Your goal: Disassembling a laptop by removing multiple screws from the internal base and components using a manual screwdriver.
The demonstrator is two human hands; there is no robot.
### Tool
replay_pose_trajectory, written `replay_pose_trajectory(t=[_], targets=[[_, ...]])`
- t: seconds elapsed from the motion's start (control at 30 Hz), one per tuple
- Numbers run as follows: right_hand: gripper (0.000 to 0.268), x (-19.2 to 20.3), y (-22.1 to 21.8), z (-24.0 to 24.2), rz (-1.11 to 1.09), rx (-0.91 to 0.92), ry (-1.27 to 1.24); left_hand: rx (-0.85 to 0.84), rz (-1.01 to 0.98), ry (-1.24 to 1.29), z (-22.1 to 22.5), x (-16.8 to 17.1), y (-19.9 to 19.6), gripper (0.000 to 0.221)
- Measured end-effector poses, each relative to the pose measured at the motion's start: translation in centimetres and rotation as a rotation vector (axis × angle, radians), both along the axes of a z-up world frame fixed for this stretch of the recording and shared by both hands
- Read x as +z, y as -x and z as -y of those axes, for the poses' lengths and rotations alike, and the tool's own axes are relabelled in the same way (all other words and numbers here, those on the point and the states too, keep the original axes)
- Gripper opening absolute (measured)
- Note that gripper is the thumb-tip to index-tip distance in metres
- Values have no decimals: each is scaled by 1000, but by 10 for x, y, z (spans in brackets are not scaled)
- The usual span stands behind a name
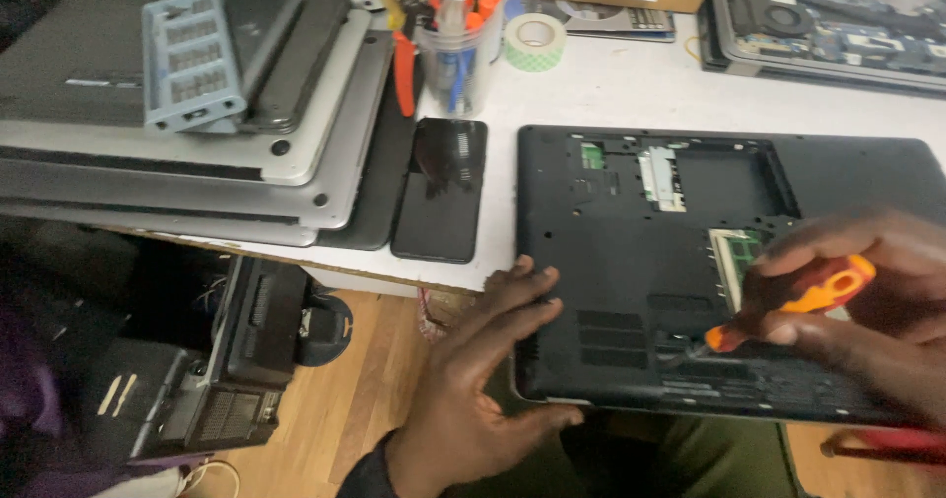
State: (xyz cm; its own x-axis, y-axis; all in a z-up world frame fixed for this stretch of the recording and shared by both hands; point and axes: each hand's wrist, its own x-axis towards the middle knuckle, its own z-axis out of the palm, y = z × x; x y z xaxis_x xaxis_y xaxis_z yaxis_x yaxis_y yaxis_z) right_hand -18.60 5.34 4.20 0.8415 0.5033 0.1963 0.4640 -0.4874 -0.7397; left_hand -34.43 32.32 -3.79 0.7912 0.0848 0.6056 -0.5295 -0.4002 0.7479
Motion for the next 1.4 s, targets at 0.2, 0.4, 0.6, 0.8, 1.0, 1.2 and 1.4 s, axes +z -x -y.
replay_pose_trajectory(t=[0.2, 0.4, 0.6, 0.8, 1.0, 1.2, 1.4], targets=[[37, 31, 24, -66, 105, 411, 108, -66, -48, 72, -6, 0, 6, 64], [36, 37, 46, -93, 179, 423, 187, -128, 39, 7, -21, -10, 0, 64], [22, 41, 57, -113, 427, 524, 220, -117, 75, -18, -23, -14, -3, 58], [19, 31, 33, -86, 542, 505, 481, -78, 105, -1, -19, -16, -3, 48], [45, 20, 18, -44, 412, 281, 376, -138, 110, 40, -20, -29, -8, 56], [44, 18, 8, -56, 395, 497, 390, -169, 162, -6, -25, -35, -15, 46], [20, 14, 6, -82, 434, 705, 441, -233, 93, 40, -29, -34, -13, 61]])
